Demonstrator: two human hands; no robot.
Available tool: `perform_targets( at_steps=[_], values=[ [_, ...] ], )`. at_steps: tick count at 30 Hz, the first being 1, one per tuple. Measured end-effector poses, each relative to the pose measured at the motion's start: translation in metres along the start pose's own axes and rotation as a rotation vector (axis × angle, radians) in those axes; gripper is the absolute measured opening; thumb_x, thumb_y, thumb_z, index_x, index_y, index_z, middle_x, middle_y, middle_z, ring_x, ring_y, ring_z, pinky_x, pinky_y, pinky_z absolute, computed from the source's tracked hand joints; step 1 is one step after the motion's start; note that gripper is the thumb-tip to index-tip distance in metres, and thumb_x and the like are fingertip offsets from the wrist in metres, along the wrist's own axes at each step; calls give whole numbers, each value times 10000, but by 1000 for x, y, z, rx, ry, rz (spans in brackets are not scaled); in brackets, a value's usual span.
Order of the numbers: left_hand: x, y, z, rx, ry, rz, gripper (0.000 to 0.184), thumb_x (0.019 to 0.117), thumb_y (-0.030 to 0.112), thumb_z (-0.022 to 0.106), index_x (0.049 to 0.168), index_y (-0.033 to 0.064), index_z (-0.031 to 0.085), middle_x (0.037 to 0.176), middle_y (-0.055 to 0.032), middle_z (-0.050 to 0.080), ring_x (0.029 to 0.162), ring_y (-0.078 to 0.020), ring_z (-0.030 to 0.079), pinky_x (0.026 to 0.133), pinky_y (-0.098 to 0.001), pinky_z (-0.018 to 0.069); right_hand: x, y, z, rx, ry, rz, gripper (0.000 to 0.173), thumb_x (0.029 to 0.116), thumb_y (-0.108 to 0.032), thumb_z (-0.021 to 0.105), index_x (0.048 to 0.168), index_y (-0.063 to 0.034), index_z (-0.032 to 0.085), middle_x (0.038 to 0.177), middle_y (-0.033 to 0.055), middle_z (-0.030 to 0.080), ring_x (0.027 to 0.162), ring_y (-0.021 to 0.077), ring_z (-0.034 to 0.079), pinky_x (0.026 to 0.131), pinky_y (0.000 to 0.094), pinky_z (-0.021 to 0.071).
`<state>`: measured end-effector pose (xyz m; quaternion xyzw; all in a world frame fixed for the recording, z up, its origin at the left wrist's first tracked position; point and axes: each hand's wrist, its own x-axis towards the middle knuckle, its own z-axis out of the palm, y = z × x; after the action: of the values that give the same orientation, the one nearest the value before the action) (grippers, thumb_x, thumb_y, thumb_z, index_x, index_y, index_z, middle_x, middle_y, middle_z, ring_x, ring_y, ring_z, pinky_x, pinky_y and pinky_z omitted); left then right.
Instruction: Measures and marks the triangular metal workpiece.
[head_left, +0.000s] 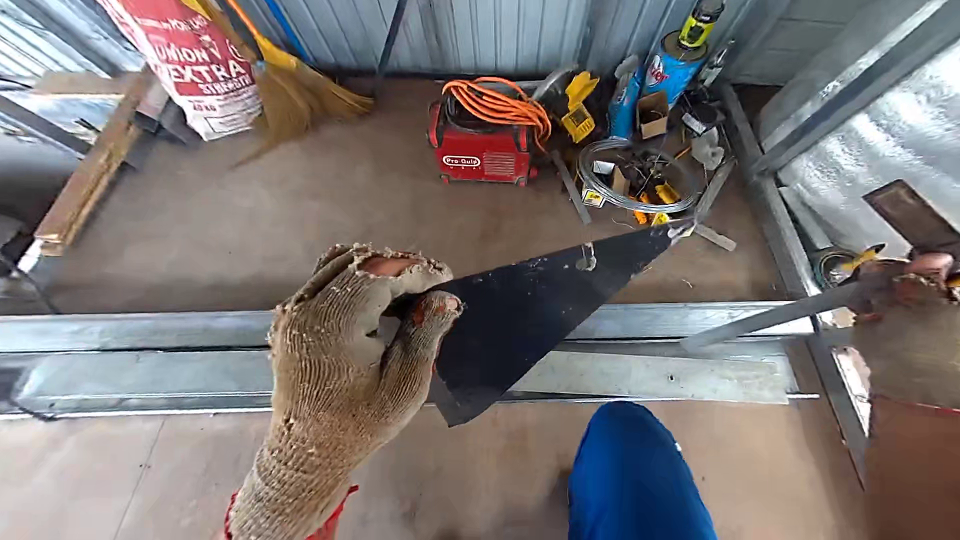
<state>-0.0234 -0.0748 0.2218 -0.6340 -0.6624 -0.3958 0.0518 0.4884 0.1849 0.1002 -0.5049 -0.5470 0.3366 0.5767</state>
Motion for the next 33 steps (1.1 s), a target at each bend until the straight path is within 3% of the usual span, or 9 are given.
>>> perform_targets(
  at_steps=[6,12,17,21,23,25,28,30,33],
  values=[
    [-33,-23,-9,-124,27,-131,214,969,320,630,1002,132,728,930,60,682,815,22,616,705,-180,519,-56,-41,29,-174,-1,-147,271,1040,-413,597,1165,-173,596,920,-91,691,785,62,689,721,281,605],
    [-49,-29,-28,-231,-19,-115,218,978,342,633,1039,156,728,917,81,677,769,28,622,643,-175,533,-113,-92,38,-236,-50,-202,313,1040,-451,589,1196,-180,601,943,-80,704,793,66,699,695,276,606],
    [-51,-30,-46,-266,-41,-49,199,972,330,631,1018,165,731,933,75,689,822,21,634,707,-193,538,-141,-127,5,-230,-39,-230,283,1053,-432,571,1205,-197,610,953,-77,723,758,68,703,641,254,598],
    [-51,-29,-57,-335,-46,-6,194,969,300,628,1036,155,736,957,57,695,846,9,643,727,-194,546,-163,-170,-4,-226,-78,-271,288,1059,-419,562,1235,-194,602,1000,-67,728,780,70,709,645,243,601],
    [-50,-28,-60,-353,-44,-3,188,963,297,631,1031,160,740,963,57,697,858,10,645,734,-193,546,-171,-193,0,-197,-164,-303,308,1058,-401,571,1276,-186,599,1070,-50,723,836,81,711,696,256,610],
    [-49,-28,-59,-353,-58,-7,191,968,303,632,1032,156,736,972,43,701,873,-9,649,755,-230,550,-185,-222,20,-186,-238,-329,315,1052,-395,583,1279,-178,605,1077,-44,712,846,84,698,720,269,606],
    [-48,-28,-47,-385,-93,0,178,968,278,642,1043,151,742,997,20,709,904,-48,660,789,-279,558,-215,-272,80,-300,-320,-381,226,1034,-413,605,1165,-233,644,913,-117,657,678,6,605,579,203,541],
    [-47,-25,-32,-396,-103,7,168,967,260,652,1041,142,747,991,3,715,904,-73,669,792,-306,560,-226,-287,115,-381,-378,-428,210,1022,-369,637,1094,-173,660,840,-69,643,600,31,567,502,209,497],
    [-46,-14,-5,-460,-119,-33,178,954,211,694,1110,137,736,1037,-11,716,888,-86,679,772,-308,585,-234,-286,164,-533,-406,-439,270,1028,-376,616,1049,-109,647,800,-6,636,610,94,595,505,291,524]
  ],
)
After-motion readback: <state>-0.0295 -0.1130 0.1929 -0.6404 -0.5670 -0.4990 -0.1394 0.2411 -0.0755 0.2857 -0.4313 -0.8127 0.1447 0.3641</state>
